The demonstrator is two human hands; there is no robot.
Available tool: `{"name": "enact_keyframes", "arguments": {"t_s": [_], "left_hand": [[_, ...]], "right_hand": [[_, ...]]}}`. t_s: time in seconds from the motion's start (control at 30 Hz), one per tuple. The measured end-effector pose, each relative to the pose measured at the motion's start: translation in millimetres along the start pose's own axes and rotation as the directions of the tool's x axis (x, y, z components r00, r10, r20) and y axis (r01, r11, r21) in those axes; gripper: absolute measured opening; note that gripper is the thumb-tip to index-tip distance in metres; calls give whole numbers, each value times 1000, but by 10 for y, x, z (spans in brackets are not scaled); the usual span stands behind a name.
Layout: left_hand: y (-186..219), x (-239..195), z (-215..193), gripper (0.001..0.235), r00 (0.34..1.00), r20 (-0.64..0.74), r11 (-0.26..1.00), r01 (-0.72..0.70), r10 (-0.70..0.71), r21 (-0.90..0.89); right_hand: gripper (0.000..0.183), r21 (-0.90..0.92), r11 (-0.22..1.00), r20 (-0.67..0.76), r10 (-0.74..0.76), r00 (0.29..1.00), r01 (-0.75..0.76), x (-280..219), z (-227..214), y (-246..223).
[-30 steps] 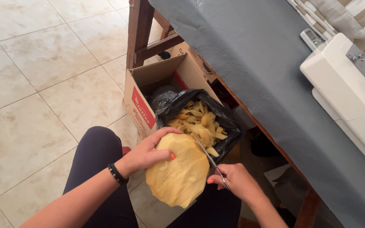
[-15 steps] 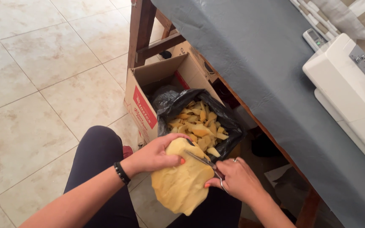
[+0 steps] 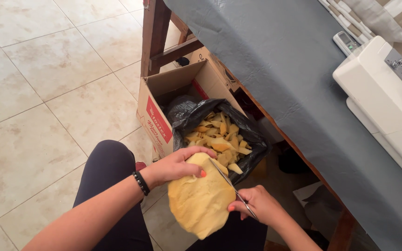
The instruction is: Trimming the edges of a circular foam piece using scissors over a scrap bin in a workshop setting.
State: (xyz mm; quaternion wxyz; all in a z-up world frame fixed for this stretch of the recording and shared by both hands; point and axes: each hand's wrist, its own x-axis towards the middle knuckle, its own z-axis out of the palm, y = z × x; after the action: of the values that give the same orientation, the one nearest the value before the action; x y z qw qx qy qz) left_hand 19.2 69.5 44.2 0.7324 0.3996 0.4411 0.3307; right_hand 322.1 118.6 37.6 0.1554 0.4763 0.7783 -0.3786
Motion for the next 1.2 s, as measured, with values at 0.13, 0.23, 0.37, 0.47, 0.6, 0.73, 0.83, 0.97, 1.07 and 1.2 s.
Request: {"name": "enact_keyframes", "arguments": {"t_s": [0.13,0.23,0.37,0.47,0.6,0.73,0.83,0.97,1.07,1.2], "left_hand": [[-58,55,-47,55,996,83,996,-21,29,-87],[-164,150,-135,59,994,106,987,-13,30,-159],[58,-23,-85,72,997,50,998,65,-64,-14],[104,-162,-124,85,997,66,991,26,-35,132],[-18,-428,-272,79,962,94,891,-273,256,363],[-44,-698,-264,65,866,169,801,-500,472,328],[-92,-762,-100,66,809,271,699,-587,522,408],[20,-869,343,58,660,406,411,-729,632,547],[-169,-880,438,73,697,384,384,-678,605,626],[-510,-953,400,85,730,-25,616,-558,683,557]], "right_hand": [[37,132,982,30,-141,990,136,-5,68,113],[47,401,914,45,-89,995,64,121,159,437],[59,419,908,145,-69,987,2,118,-14,411],[56,397,918,144,-74,987,11,8,-125,325],[82,400,895,21,-224,974,197,-344,-73,141],[112,289,920,-343,-157,926,263,-441,254,-204],[105,318,849,-537,-205,818,421,-433,600,-351],[76,261,769,-607,-339,718,584,-547,1026,-392],[69,426,809,-637,-49,769,405,-556,1427,-39],[87,818,325,-574,390,720,475,-738,1808,285]]}}
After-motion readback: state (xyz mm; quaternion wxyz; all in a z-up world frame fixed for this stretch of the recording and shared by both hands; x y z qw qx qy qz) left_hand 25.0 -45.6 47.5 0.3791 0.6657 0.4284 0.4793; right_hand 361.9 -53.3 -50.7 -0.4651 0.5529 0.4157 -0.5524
